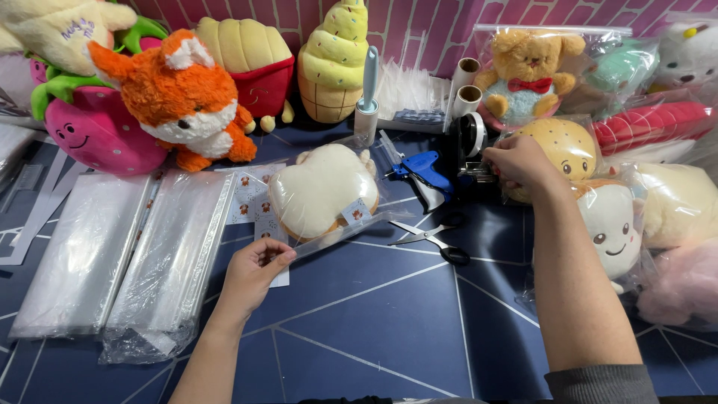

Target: Cleaning a bread-shaped plush toy with a lint roller and then placing it into a plastic bag for packaging.

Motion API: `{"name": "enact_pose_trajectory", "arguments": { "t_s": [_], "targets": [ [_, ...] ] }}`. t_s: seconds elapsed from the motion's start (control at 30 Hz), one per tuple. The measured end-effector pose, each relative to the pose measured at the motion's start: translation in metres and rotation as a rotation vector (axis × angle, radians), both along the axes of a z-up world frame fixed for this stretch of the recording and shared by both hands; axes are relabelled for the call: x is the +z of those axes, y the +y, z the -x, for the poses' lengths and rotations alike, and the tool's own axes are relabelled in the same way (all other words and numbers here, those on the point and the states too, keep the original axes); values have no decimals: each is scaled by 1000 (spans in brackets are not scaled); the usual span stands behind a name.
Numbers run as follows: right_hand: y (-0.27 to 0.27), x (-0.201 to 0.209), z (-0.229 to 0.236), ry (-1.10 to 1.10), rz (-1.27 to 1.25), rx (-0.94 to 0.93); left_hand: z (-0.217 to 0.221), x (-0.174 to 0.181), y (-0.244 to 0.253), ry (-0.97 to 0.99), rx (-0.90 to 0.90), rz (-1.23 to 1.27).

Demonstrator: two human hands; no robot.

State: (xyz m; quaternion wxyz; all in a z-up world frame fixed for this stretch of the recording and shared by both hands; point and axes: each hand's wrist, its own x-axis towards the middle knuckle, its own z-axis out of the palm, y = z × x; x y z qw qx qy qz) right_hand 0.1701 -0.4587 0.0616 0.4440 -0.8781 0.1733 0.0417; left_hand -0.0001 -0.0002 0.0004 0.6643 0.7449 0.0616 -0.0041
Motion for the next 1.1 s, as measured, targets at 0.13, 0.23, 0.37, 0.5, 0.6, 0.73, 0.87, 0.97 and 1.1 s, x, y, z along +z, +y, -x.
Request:
{"name": "enact_pose_trajectory", "arguments": {
  "t_s": [0.13,0.23,0.37,0.5,0.6,0.73,0.87,0.97,1.1],
  "targets": [
    [-1,-6,0,-31,-41,-22,0,-1,0,0,-4,-6],
    [9,5,8,-36,-54,-16,0,-2,1,-6,-2,-5],
    [0,-11,0,-55,-188,13,1,-1,1,12,-3,-2],
    [6,3,16,-65,-243,35,1,-3,1,20,-4,-8],
    [11,11,29,-71,-269,47,1,0,1,23,-5,-13],
    [14,13,38,-95,-291,40,2,0,1,35,3,-13],
    [11,-1,43,-223,-349,-3,2,2,0,38,-9,-15],
    [6,-21,44,-297,-411,-36,1,1,2,40,-10,-9],
    [1,-43,49,-379,-468,-77,2,3,1,34,-8,-11]
  ]
}}
